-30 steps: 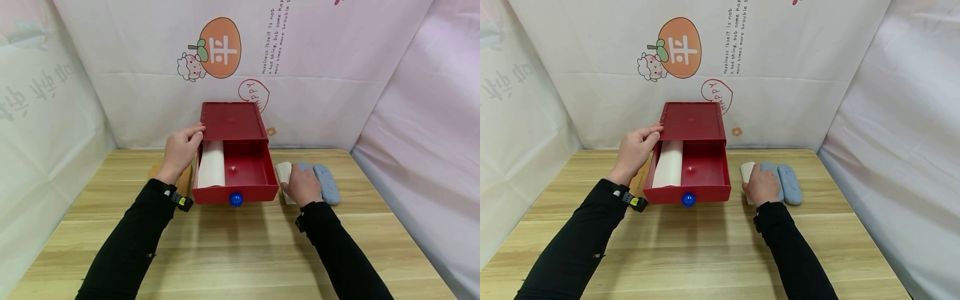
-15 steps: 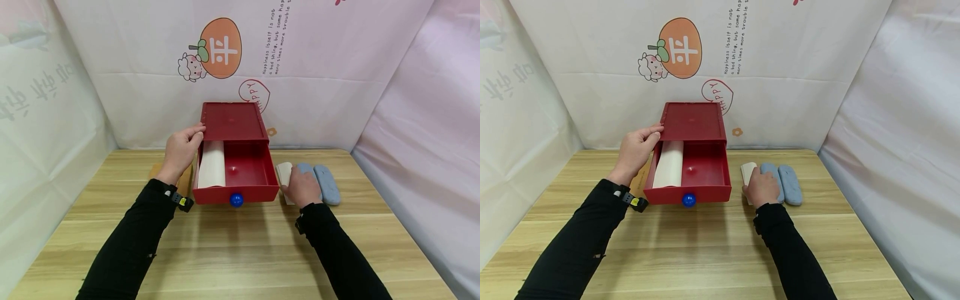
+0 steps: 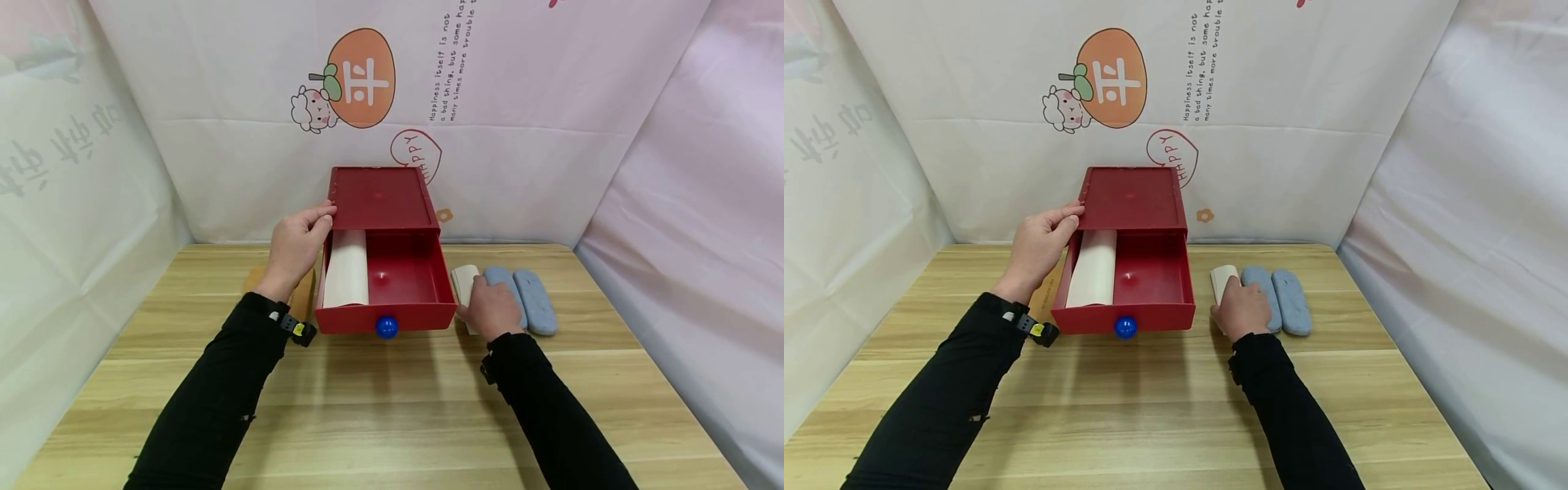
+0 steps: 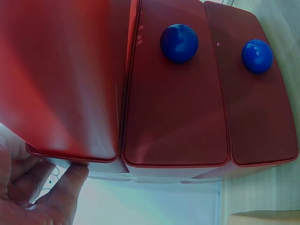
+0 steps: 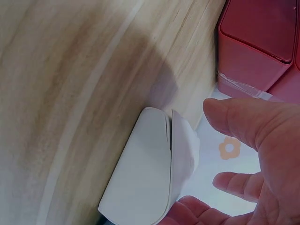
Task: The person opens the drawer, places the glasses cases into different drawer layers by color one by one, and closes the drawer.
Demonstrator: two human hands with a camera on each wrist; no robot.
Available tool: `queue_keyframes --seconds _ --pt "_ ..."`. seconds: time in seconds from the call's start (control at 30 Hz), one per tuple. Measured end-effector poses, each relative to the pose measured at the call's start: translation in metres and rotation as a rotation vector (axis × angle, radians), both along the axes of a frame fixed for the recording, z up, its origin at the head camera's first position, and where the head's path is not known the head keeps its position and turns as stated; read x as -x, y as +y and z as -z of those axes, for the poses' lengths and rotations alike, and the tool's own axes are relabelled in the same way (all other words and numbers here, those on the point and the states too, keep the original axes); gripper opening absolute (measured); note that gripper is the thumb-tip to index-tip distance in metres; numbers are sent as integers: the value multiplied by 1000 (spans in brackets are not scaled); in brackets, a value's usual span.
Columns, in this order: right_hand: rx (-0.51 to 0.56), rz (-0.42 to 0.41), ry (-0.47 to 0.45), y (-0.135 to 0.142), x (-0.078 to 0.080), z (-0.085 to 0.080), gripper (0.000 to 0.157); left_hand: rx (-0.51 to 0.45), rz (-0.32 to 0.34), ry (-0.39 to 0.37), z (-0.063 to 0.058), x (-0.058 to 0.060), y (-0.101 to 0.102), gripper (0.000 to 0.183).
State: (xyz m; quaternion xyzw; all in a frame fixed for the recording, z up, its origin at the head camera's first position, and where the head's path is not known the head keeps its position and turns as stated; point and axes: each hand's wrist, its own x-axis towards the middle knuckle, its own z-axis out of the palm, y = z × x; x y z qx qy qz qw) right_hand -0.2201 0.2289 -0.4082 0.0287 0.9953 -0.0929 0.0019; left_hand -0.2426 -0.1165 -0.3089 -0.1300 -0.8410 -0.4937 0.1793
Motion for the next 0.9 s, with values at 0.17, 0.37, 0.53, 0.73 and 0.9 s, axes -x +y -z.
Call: queue_keyframes --seconds 0.17,0.37,0.53,0.73,0.9 --pt "-5 4 -14 0 -1 0 71 1 -3 -2 0 0 0 39" --pt "-20 -2 -19 -1 -2 2 63 0 -6 -1 0 0 0 39" --pt "-19 8 -18 -1 -2 3 57 2 -7 -2 0 0 0 39" --pt "-18 15 -16 -1 -2 3 52 -1 -8 3 0 0 0 40" --pt "-25 18 -20 -1 -2 3 51 -3 -7 7 0 0 0 39"
